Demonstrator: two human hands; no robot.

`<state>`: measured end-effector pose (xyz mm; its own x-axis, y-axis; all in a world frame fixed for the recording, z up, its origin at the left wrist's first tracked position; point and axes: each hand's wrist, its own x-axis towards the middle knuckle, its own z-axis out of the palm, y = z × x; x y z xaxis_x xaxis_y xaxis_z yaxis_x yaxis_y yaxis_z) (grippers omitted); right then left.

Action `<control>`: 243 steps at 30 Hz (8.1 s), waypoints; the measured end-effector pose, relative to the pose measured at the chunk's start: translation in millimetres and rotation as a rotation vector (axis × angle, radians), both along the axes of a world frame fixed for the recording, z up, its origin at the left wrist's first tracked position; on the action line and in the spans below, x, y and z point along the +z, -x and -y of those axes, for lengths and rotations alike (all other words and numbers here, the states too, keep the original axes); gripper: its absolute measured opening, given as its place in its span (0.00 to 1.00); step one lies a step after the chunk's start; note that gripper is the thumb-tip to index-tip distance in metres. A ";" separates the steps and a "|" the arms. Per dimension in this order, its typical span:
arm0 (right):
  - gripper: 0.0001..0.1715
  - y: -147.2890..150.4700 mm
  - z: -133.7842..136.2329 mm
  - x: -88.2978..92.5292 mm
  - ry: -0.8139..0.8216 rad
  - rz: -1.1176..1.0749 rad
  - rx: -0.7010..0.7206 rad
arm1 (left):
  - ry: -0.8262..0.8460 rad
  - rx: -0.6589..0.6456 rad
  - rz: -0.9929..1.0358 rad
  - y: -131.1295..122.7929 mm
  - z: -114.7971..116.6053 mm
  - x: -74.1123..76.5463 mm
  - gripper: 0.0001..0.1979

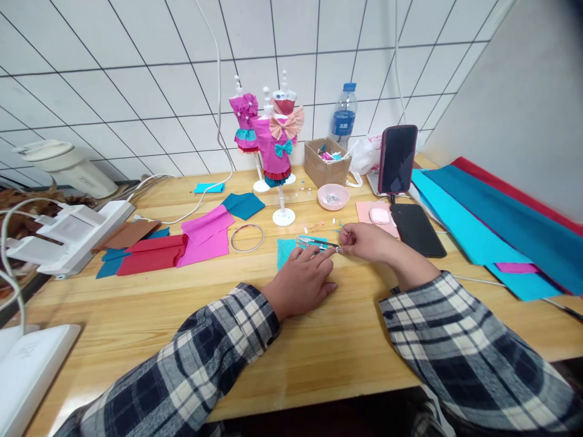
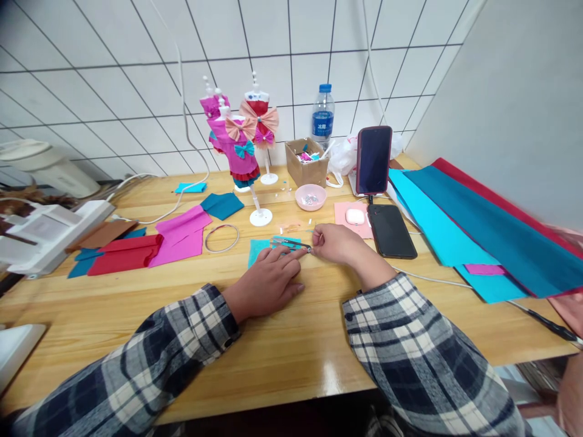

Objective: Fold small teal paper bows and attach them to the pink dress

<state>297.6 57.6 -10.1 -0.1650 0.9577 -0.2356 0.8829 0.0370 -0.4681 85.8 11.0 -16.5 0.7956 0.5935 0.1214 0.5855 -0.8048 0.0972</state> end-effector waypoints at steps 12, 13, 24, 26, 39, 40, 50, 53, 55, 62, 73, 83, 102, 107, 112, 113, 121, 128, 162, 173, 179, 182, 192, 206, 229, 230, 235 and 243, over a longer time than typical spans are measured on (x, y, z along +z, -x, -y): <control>0.04 4.2 0.1 -2.2 -0.027 -0.101 -0.010 | 0.102 -0.036 0.110 3.2 -3.3 -2.6 0.11; 0.04 5.9 0.5 -2.8 -0.035 -0.086 -0.012 | 0.113 -0.044 0.124 3.1 -3.7 -2.9 0.11; 0.04 0.1 -1.5 -6.0 -0.025 -0.116 0.038 | 0.169 -0.055 0.098 0.4 -4.9 1.1 0.10; 0.06 -6.2 -2.9 -4.6 -0.008 -0.159 0.051 | 0.161 -0.039 0.107 2.1 -5.5 1.2 0.10; 0.11 11.0 3.6 -2.4 -0.157 -0.166 0.144 | 0.225 -0.100 0.268 5.8 -6.3 3.3 0.04; 0.11 10.8 3.5 -1.3 -0.166 -0.151 0.139 | 0.199 -0.091 0.305 7.2 -7.0 5.4 0.04; 0.08 38.5 27.4 20.0 -0.437 -0.179 0.288 | 0.110 0.040 0.121 89.5 -19.6 10.7 0.11; 0.07 69.7 44.4 12.5 -0.424 -0.192 0.497 | 0.093 0.098 0.081 95.8 -14.1 11.1 0.11; 0.09 86.4 52.4 6.4 -0.431 -0.146 0.551 | 0.080 0.127 0.098 93.7 -12.6 11.8 0.11; 0.14 102.9 55.1 1.7 -0.376 0.107 0.565 | 0.067 0.126 0.146 91.3 -10.5 15.0 0.08; 0.12 108.9 47.0 7.5 -0.323 0.183 0.481 | 0.105 0.143 0.054 84.3 -4.7 13.8 0.09; 0.13 110.2 57.2 1.4 -0.368 0.179 0.418 | 0.099 0.173 -0.007 80.6 -5.2 11.0 0.10; 0.12 107.2 58.7 -2.9 -0.387 0.188 0.410 | 0.094 0.177 0.009 77.5 -3.1 10.4 0.11; 0.12 106.1 58.4 -5.2 -0.372 0.190 0.390 | 0.109 0.208 0.011 76.7 -3.5 9.1 0.10; 0.14 106.5 57.4 -7.3 -0.391 0.183 0.401 | 0.115 0.220 0.006 76.5 -3.0 6.3 0.12; 0.14 106.7 57.3 -7.7 -0.395 0.182 0.401 | 0.111 0.213 0.013 76.5 -3.1 6.2 0.12; 0.11 105.6 58.1 -7.5 -0.425 0.179 0.399 | 0.028 0.143 0.078 76.9 -3.9 6.2 0.12; 0.08 106.3 59.7 -1.6 -0.431 0.196 0.353 | 0.065 0.186 0.026 78.4 -4.3 4.3 0.11; 0.12 105.8 56.8 -4.2 -0.421 0.219 0.407 | 0.045 0.186 -0.013 76.2 -2.4 11.4 0.12; 0.13 107.5 54.3 -7.3 -0.378 0.194 0.395 | 0.070 0.211 0.007 77.9 -4.1 9.5 0.13; 0.12 107.0 53.5 -8.8 -0.410 0.172 0.415 | 0.057 0.191 0.033 77.7 -4.1 8.6 0.11; 0.13 106.0 53.9 -7.2 -0.405 0.178 0.414 | 0.063 0.210 0.033 77.9 -4.6 7.9 0.11; 0.14 104.6 53.1 -5.2 -0.388 0.178 0.394 | 0.084 0.216 0.022 76.4 -4.6 6.7 0.11; 0.14 103.7 53.3 1.1 -0.363 0.177 0.384 | 0.055 0.192 0.040 73.3 -3.6 7.9 0.10; 0.12 102.5 55.0 -8.6 -0.530 0.161 0.411 | -0.030 0.223 0.122 74.3 4.7 12.7 0.08; 0.12 102.4 55.2 -8.6 -0.539 0.158 0.413 | -0.031 0.226 0.132 74.4 5.6 13.3 0.08; 0.10 105.6 57.3 -5.5 -0.540 0.144 0.405 | -0.058 0.235 0.165 74.4 6.7 15.9 0.08; 0.10 87.4 49.1 9.6 -0.490 0.011 0.408 | -0.048 0.221 0.195 78.3 3.5 15.8 0.08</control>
